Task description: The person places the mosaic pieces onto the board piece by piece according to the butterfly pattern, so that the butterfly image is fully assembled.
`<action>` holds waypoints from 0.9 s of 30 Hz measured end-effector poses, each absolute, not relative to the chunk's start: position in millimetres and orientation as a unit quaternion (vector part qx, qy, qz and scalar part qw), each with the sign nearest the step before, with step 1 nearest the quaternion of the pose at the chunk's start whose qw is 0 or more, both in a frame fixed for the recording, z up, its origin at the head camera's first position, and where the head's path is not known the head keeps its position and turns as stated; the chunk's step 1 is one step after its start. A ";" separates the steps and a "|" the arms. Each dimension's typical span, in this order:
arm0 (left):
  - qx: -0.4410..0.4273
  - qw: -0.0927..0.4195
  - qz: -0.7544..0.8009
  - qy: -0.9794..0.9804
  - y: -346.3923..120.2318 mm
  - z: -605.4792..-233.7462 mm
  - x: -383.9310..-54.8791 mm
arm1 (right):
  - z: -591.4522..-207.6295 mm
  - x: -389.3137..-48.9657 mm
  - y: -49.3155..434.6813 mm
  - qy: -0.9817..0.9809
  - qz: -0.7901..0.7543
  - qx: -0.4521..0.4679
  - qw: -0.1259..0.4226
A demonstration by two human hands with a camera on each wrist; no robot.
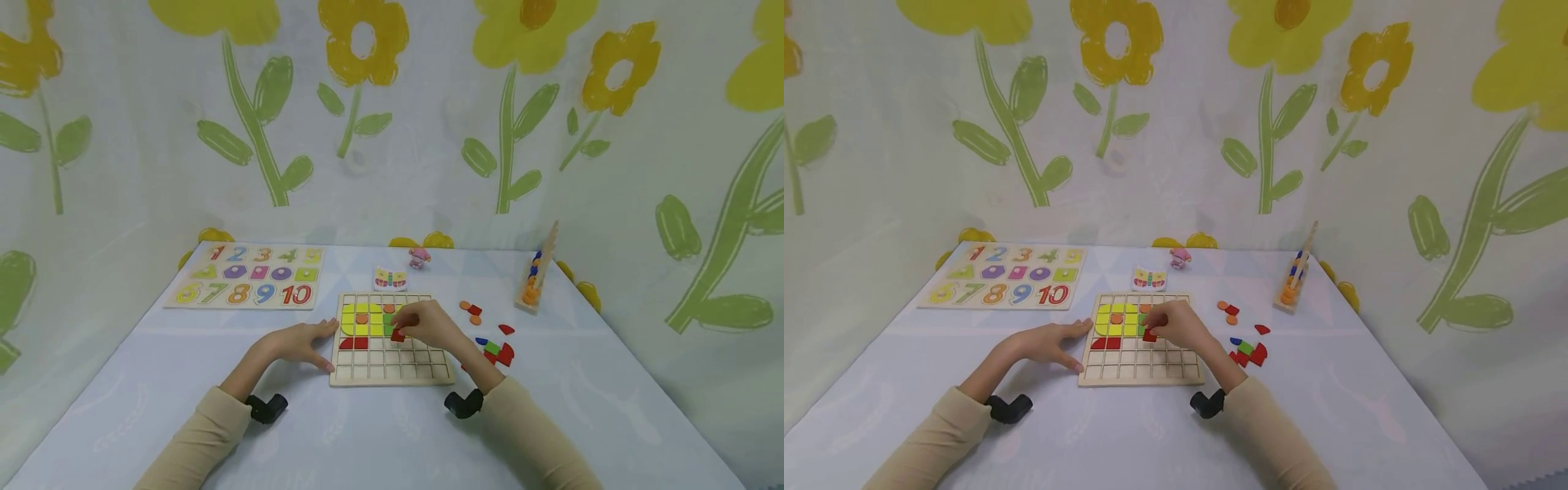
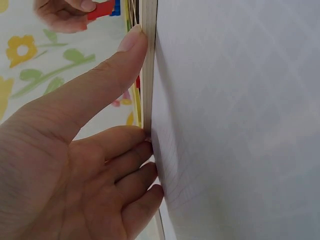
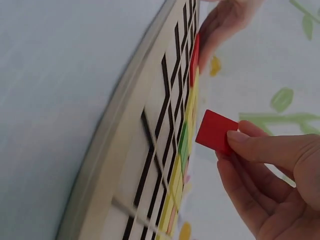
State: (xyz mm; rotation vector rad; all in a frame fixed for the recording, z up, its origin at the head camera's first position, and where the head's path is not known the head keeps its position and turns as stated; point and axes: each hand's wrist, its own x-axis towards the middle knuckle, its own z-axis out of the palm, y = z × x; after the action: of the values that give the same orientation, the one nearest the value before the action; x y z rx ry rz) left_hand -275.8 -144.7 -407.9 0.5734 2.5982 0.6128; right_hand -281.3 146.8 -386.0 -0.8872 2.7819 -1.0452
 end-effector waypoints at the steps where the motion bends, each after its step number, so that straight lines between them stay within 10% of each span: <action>1: 0.207 0.203 0.220 0.932 -144.7 -407.6 -276.0 | -385.9 -281.1 142.2 0.896 -0.335 -0.290 0.022; 27: 0.215 0.203 0.223 0.929 -145.8 -404.8 -273.6 | -391.4 -280.4 98.4 0.935 -0.230 -0.265 0.038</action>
State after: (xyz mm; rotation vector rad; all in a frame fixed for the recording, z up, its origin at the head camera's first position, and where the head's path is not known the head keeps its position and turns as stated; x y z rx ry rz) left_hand -273.6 -145.8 -404.8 0.6008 2.5916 0.6233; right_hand -280.4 98.4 -391.4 -0.8144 2.8705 -0.7064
